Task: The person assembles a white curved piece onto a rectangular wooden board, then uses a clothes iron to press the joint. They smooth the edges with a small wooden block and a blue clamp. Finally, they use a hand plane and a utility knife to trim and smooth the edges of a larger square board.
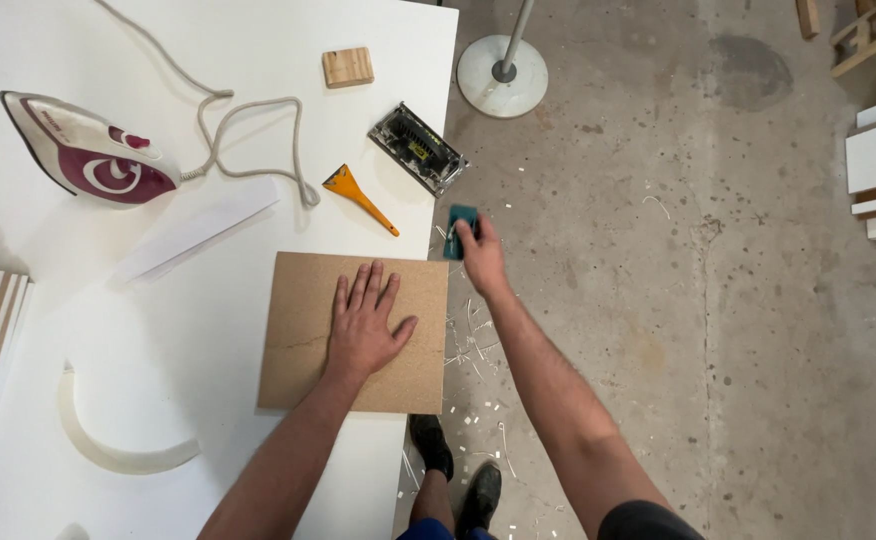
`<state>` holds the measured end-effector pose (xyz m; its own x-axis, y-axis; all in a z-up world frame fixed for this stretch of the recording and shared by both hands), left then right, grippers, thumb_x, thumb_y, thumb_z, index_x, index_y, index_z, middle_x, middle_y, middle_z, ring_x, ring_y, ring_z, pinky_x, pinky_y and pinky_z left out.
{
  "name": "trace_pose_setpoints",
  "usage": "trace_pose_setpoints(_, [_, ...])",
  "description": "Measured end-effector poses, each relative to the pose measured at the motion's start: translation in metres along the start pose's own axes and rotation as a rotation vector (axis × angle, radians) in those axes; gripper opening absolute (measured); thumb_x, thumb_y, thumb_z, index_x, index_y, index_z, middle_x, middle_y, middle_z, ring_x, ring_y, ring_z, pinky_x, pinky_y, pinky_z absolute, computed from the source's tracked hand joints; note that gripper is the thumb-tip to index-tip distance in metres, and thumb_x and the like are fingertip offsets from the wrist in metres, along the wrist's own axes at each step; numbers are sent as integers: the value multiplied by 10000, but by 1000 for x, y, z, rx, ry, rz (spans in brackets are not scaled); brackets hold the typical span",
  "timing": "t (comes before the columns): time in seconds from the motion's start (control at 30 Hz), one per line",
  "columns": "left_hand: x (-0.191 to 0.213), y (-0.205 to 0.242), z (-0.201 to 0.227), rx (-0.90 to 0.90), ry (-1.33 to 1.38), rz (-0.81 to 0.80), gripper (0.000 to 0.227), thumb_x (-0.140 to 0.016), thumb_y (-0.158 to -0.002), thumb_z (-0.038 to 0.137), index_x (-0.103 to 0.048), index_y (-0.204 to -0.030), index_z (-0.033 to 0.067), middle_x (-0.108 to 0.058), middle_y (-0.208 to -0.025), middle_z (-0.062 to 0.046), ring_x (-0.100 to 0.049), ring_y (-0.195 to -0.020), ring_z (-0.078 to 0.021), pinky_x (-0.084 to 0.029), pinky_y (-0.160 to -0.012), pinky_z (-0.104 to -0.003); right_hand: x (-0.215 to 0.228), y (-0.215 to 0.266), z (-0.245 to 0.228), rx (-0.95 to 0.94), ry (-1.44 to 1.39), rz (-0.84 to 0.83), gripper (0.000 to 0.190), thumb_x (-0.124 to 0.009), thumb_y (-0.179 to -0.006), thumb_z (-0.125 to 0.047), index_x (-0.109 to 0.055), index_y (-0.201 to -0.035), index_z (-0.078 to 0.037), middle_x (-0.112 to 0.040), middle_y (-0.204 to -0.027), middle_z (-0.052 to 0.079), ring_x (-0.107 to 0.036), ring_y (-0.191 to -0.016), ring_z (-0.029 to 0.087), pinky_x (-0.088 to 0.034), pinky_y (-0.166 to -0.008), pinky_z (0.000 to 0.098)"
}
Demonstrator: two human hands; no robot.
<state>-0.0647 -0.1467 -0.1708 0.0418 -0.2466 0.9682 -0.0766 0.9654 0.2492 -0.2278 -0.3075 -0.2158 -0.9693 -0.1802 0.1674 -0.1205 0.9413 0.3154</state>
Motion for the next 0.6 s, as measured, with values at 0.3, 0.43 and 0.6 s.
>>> trace_pose_setpoints(0.3, [-6, -2, 0, 7, 28, 34, 802, -329, -964, 748, -299, -1619, 286, -175, -1726, -47, -100, -1601, -234, -7, -1296, -510, 84, -42, 61, -176, -82, 94, 637, -614, -1065, -438, -443, -1533, -41, -561, -1426, 219, -596, -1218, 305, -555, -879, 425])
trace_pose_setpoints(0.43, [-3, -1, 0, 5, 43, 58, 799, -356, -965, 740, -322, -1612, 273, -197, -1720, -58, -118, -1598, -244, -13, -1294, -514, 67, -21, 41, 18, -219, -33, 460, -645, -972, -146, -568, -1413, -40, -567, -1148, 75, -547, -993, 196, -507, -792, 325])
trace_pose_setpoints(0.6, [2, 1, -1, 5, 76, 67, 783, -368, -967, 726, -341, -1598, 263, -192, -1716, -61, -127, -1593, -237, -25, -1294, -506, 6, -8, -36, 351, 448, -112, 404, -762, -939, -336, -674, -1298, -172, -719, -1048, 129, -689, -1022, 335, -577, -861, 414])
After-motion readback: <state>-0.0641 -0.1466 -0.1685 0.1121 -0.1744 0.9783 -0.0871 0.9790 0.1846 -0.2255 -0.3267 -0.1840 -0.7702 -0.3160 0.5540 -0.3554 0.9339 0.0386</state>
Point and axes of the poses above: each hand's wrist, its own y-axis away from the middle knuckle, its own x-axis out of the back of the hand, z = x × y, the point moved 6 cm from there along -y, towards the middle knuckle
